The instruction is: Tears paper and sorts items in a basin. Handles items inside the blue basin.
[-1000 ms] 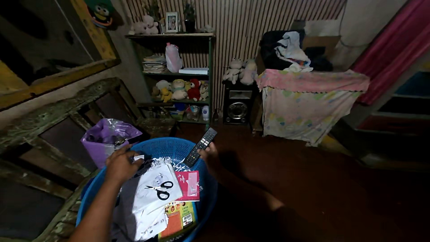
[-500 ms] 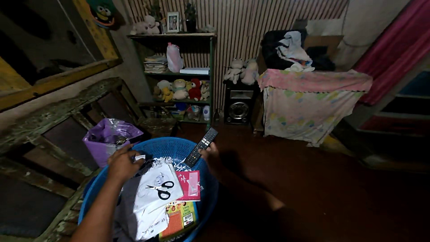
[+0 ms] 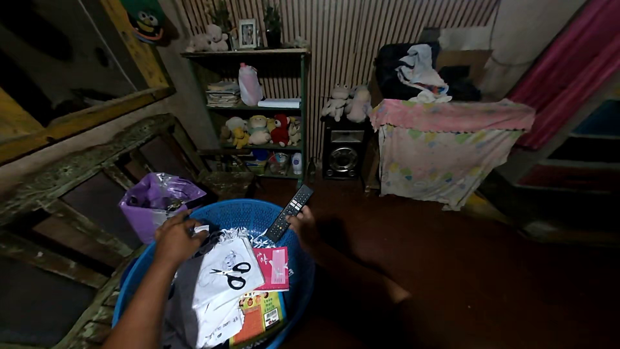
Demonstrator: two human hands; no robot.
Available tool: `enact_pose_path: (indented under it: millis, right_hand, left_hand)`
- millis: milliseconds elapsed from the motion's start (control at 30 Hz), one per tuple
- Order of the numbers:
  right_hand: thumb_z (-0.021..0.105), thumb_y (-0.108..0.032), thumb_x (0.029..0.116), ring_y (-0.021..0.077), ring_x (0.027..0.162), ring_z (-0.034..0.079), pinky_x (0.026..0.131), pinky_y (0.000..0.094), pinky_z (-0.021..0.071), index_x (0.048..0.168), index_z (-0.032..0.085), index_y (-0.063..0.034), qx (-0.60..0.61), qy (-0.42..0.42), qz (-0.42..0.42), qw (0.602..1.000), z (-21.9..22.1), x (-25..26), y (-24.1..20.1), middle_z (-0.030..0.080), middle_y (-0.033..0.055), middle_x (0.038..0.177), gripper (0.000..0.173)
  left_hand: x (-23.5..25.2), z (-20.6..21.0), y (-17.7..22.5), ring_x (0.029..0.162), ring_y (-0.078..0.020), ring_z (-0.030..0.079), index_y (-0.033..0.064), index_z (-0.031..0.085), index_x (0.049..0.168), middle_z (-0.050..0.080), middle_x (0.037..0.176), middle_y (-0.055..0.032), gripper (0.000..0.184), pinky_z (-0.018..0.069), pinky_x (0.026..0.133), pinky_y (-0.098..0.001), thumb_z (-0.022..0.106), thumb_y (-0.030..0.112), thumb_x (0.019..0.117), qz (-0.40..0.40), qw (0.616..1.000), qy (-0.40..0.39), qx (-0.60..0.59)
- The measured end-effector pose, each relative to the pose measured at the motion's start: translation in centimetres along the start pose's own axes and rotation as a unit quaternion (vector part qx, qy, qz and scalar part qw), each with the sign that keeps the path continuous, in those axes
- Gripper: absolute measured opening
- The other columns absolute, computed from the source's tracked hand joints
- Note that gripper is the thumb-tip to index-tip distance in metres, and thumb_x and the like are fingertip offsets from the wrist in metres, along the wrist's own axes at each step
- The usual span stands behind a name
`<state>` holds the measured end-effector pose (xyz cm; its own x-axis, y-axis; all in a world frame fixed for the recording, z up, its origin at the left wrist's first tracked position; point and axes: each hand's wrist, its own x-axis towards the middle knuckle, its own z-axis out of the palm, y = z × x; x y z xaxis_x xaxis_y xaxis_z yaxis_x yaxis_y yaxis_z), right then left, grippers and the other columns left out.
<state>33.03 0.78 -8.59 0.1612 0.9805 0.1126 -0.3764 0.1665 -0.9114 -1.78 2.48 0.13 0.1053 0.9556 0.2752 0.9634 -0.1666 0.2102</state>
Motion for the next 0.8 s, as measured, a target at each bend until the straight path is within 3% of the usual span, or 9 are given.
enact_pose_path:
  millis: [800]
  right_hand:
    - [0.066,-0.003,0.0931,0.0281,0.102,0.072,0.083,0.0421,0.0617,0.136,0.044,0.0027,0.0,-0.016,0.001,1.0,-0.15,0.06,0.24,0.07,0.0199,0.115,0.049]
  left_hand:
    - [-0.03,-0.25,0.34,0.141,-0.0398,0.043,0.014,0.077,0.101,0.052,0.152,-0.0123,0.026,0.0291,0.114,-0.0676,0.076,0.036,0.0876,-0.004,1.0,-0.01,0.004]
